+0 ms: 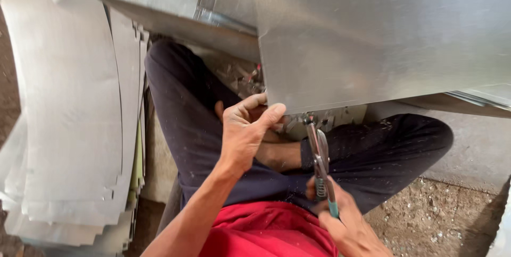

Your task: The person cuts several rectangular metal sheets using metal shears while sitting on the floor.

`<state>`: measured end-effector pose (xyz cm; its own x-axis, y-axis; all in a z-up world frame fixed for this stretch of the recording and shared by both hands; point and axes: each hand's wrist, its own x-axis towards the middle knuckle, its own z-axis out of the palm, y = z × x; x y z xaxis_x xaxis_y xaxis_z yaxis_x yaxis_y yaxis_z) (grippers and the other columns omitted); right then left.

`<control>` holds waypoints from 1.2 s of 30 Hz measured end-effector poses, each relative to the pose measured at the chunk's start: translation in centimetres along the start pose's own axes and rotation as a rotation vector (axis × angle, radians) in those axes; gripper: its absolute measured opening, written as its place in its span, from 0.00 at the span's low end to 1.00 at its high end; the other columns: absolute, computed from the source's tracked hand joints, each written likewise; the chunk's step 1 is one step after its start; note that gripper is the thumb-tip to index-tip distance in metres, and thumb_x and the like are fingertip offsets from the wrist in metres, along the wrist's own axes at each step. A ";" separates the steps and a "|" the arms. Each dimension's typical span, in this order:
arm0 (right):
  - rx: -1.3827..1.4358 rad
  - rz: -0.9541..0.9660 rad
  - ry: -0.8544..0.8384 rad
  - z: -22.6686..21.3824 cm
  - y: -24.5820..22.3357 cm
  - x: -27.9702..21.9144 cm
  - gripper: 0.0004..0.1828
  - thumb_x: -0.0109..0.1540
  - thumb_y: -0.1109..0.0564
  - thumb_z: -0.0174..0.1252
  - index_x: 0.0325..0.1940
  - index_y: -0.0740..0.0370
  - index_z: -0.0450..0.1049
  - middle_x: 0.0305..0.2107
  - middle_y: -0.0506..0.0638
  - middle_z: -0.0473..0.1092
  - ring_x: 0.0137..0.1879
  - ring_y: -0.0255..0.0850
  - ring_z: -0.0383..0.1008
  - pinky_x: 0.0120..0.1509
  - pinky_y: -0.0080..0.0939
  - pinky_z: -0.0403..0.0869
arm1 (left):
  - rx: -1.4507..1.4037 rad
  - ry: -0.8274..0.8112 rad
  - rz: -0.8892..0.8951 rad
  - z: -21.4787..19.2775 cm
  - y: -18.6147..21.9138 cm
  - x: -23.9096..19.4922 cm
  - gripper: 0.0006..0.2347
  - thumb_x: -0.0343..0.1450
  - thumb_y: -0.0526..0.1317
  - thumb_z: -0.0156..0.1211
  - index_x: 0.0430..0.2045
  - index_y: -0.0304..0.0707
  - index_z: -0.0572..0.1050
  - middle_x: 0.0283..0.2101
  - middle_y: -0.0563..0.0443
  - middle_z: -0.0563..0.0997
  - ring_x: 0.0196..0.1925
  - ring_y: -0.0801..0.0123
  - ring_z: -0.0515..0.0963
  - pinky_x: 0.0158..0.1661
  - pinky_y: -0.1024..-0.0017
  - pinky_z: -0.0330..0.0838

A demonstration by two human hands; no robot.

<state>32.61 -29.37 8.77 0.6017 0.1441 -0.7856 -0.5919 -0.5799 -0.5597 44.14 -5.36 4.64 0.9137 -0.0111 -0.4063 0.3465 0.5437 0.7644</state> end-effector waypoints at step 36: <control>0.036 0.102 -0.126 -2.2 -3.1 2.7 0.16 0.46 0.59 0.54 0.37 0.63 0.73 0.25 0.50 0.66 0.31 0.38 0.63 0.36 0.40 0.69 | 0.351 0.283 0.390 3.4 1.0 4.0 0.17 0.80 0.46 0.56 0.22 0.36 0.68 0.24 0.66 0.61 0.28 0.85 0.58 0.27 0.76 0.54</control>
<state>37.26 -28.93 8.98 0.4670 0.1869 -0.8643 -0.6663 -0.5682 -0.4829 48.83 -7.68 5.53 0.9123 0.3836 -0.1432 0.0905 0.1522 0.9842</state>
